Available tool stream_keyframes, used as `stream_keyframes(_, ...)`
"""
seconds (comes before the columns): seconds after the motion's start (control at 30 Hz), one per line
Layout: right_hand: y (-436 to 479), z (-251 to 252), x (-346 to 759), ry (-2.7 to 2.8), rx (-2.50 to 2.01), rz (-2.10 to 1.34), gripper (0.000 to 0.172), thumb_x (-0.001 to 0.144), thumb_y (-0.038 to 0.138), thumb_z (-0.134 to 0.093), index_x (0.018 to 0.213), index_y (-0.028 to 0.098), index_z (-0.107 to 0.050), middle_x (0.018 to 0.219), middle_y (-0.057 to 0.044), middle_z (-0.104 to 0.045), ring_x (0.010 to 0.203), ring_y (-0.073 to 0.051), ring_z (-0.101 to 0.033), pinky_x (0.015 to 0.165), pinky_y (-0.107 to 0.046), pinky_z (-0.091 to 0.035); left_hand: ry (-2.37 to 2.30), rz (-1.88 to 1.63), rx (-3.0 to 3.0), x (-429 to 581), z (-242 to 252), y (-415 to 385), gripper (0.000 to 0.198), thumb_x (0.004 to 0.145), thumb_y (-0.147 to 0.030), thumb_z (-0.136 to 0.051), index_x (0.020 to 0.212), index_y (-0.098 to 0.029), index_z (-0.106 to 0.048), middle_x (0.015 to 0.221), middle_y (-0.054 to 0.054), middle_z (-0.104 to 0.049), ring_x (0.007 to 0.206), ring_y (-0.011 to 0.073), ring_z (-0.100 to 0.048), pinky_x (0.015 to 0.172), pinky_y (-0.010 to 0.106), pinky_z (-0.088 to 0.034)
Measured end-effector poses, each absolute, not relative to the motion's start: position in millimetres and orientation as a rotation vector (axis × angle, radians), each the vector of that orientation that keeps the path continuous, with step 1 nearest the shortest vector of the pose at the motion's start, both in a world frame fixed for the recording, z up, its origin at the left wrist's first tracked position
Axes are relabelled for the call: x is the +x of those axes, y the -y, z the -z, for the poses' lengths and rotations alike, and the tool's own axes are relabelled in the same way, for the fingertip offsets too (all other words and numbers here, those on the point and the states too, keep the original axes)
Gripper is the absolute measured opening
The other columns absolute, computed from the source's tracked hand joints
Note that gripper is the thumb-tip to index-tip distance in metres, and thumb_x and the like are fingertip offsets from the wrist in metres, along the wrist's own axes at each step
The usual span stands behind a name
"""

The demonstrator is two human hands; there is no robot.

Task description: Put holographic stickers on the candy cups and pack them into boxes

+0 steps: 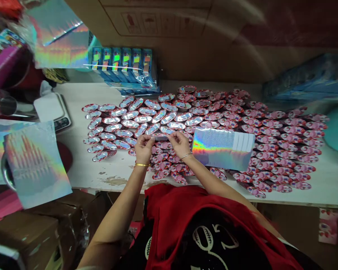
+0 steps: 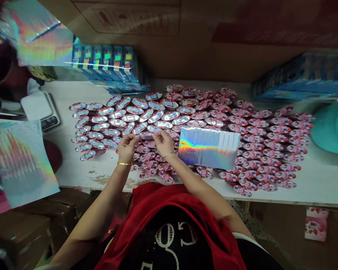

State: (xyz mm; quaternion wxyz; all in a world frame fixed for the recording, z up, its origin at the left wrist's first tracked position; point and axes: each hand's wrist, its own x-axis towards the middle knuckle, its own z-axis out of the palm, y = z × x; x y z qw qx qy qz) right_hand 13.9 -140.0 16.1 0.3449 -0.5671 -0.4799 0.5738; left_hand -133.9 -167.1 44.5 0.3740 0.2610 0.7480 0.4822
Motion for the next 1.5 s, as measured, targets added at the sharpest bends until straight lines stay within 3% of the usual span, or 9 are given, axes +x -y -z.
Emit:
stream_keyframes(0.2, 136.9, -16.9, 12.6, 1.523, -1.619, -1.125, 0.033, 0.089, 0.052, -0.052, 0.092, 0.021, -0.063, 0.097, -0.007, -0.062, 0.099, -0.021, -0.053, 0.095, -0.038, -0.038, -1.719, -1.282, 0.426, -136.5, -48.8, 161.8, 0.017, 0.057, -0.026, -0.075, 0.065, -0.017, -0.063, 0.062, -0.003, -0.056, 0.057, 0.0074, -0.046, 0.059, 0.022, -0.041)
stream_keyframes(0.37, 137.6, -6.2, 10.6, 1.616, -1.529, -1.273, 0.027, 0.089, 0.039, -0.055, 0.068, 0.022, -0.056, 0.078, -0.001, -0.060, 0.082, -0.017, -0.053, 0.087, -0.033, -0.040, -1.784, -1.254, 0.429, -139.9, -38.4, 160.2, 0.019, 0.055, -0.028, -0.075, 0.060, -0.017, -0.061, 0.060, -0.003, -0.055, 0.057, 0.0086, -0.046, 0.060, 0.024, -0.041)
stream_keyframes(0.7, 136.7, -13.8, -2.3, 2.108, -1.694, -0.881, 0.022, 0.093, 0.030, -0.044, 0.082, 0.020, -0.061, 0.095, -0.012, -0.060, 0.100, -0.029, -0.047, 0.090, -0.044, -0.036, -2.324, -0.832, 1.232, -145.2, -6.1, 164.4, 0.008, 0.072, -0.026, -0.067, 0.069, -0.020, -0.063, 0.086, 0.005, -0.056, 0.095, 0.0246, -0.052, 0.091, 0.041, -0.038)
stream_keyframes(0.83, 137.0, -6.9, -8.0, 2.079, -1.703, -0.905, 0.026, 0.092, 0.028, -0.043, 0.108, 0.017, -0.060, 0.109, -0.015, -0.060, 0.108, -0.031, -0.047, 0.096, -0.049, -0.034, -2.414, -0.656, 1.328, -141.8, -7.1, 167.5, 0.007, 0.076, -0.027, -0.064, 0.078, -0.020, -0.063, 0.098, 0.011, -0.056, 0.104, 0.0318, -0.050, 0.093, 0.047, -0.035)
stream_keyframes(0.97, 135.7, -10.8, 3.4, 2.063, -1.579, -0.900, 0.049, 0.089, 0.019, -0.038, 0.137, 0.014, -0.042, 0.122, -0.015, -0.056, 0.114, -0.028, -0.048, 0.101, -0.045, -0.036, -2.425, -0.768, 1.346, -140.6, -18.9, 163.7, 0.041, 0.073, -0.028, -0.067, 0.112, -0.019, -0.058, 0.116, 0.015, -0.055, 0.114, 0.0354, -0.046, 0.098, 0.049, -0.032)
stream_keyframes(1.17, 122.9, -40.1, 101.0, 1.825, -1.616, -0.578, 0.039, 0.095, 0.029, -0.033, 0.130, 0.022, -0.049, 0.123, -0.013, -0.055, 0.120, -0.024, -0.047, 0.103, -0.042, -0.038, -1.702, -0.922, 1.730, -51.6, -34.4, 116.5, 0.028, 0.090, -0.030, -0.050, 0.114, -0.020, -0.059, 0.114, 0.012, -0.063, 0.112, 0.0263, -0.054, 0.101, 0.041, -0.034)
stream_keyframes(1.3, 112.5, -48.5, 200.6, 1.683, -1.815, -0.346, 0.039, 0.096, 0.037, -0.035, 0.126, 0.020, -0.051, 0.125, -0.015, -0.054, 0.123, -0.025, -0.045, 0.104, -0.045, -0.035, -1.349, -0.657, 1.969, 47.2, -33.2, 87.9, 0.035, 0.084, -0.030, -0.061, 0.118, -0.020, -0.058, 0.115, 0.014, -0.065, 0.112, 0.0286, -0.057, 0.101, 0.045, -0.034)
stream_keyframes(1.4, 112.6, -45.1, 251.8, 1.852, -1.883, -0.302, 0.040, 0.096, 0.040, -0.037, 0.124, 0.019, -0.055, 0.128, -0.014, -0.055, 0.127, -0.028, -0.041, 0.108, -0.049, -0.026, -1.302, -0.430, 1.997, 72.3, -29.4, 82.6, 0.015, 0.083, -0.020, -0.061, 0.097, -0.019, -0.065, 0.090, 0.010, -0.068, 0.093, 0.0253, -0.062, 0.094, 0.043, -0.038)
stream_keyframes(1.5, 117.7, -42.8, 262.9, 2.123, -1.798, -0.458, 0.033, 0.098, 0.038, -0.036, 0.110, 0.020, -0.062, 0.110, -0.010, -0.065, 0.112, -0.025, -0.050, 0.107, -0.048, -0.022, -1.240, -0.350, 2.000, 48.4, -33.1, 87.0, 0.012, 0.087, -0.021, -0.054, 0.084, -0.021, -0.065, 0.084, 0.006, -0.066, 0.082, 0.0207, -0.061, 0.082, 0.034, -0.042)
